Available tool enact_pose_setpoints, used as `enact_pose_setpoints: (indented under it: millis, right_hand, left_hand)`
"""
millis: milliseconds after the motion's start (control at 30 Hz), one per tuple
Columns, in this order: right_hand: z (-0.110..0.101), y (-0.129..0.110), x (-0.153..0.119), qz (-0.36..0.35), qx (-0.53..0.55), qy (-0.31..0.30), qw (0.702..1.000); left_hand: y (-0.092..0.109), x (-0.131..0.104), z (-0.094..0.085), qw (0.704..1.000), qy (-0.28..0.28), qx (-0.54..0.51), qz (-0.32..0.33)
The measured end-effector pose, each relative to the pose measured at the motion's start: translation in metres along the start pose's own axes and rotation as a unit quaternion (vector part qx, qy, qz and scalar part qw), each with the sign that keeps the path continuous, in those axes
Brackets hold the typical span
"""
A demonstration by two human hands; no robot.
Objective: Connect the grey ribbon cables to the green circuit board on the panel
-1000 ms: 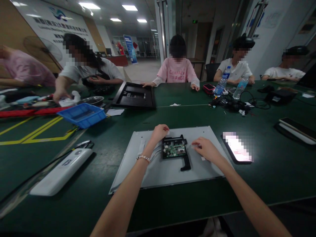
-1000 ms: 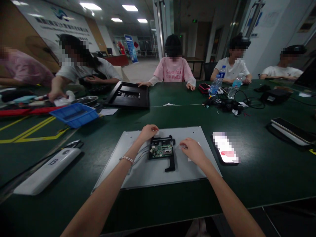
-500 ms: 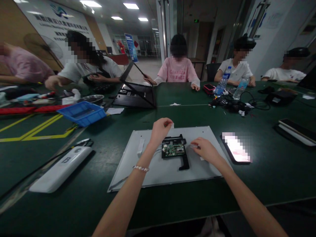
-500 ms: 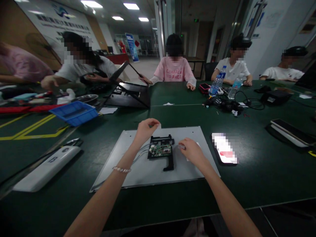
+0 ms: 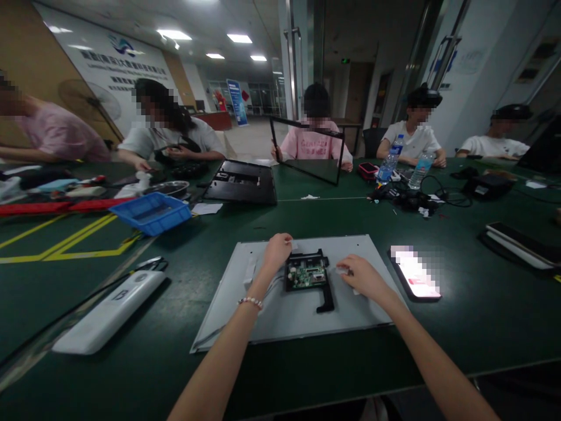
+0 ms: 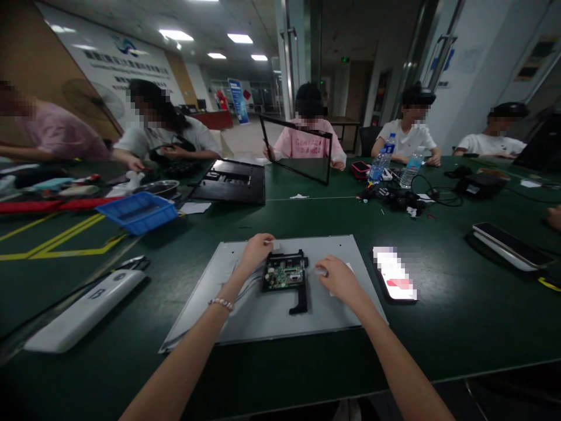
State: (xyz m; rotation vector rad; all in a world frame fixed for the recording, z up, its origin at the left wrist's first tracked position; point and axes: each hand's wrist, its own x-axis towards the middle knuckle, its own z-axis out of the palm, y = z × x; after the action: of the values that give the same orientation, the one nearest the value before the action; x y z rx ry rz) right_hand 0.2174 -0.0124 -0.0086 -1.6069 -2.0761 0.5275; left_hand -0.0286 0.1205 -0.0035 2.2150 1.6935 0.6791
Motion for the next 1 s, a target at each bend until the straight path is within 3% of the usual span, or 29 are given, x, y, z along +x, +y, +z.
enact_pose_setpoints:
  millis: [200, 333, 433, 633, 1000]
  right_hand:
    - [-0.001, 0.003, 0.000, 0.000, 0.027, -0.002, 1.000]
    - [0.002, 0.006, 0.000, 0.007, 0.049, -0.006, 0.999]
    - [0.004, 0.006, 0.000, 0.013, 0.052, -0.002, 0.999]
    - [0.005, 0.008, 0.000, 0.009, 0.011, 0.037, 0.999]
    - [0.010, 0.011, 0.000, 0.017, 0.065, 0.024, 0.997]
  left_hand:
    - [0.004, -0.030, -0.012, 0.995, -0.023, -0.001, 0.093]
    - [0.008, -0.057, -0.026, 0.979, -0.106, -0.056, 0.168]
    - [0.007, -0.068, -0.034, 0.966, -0.172, -0.083, 0.176]
    - [-0.007, -0.070, -0.034, 0.950, -0.223, -0.137, 0.169]
    - [-0.013, -0.071, -0.030, 0.948, -0.217, -0.159, 0.169]
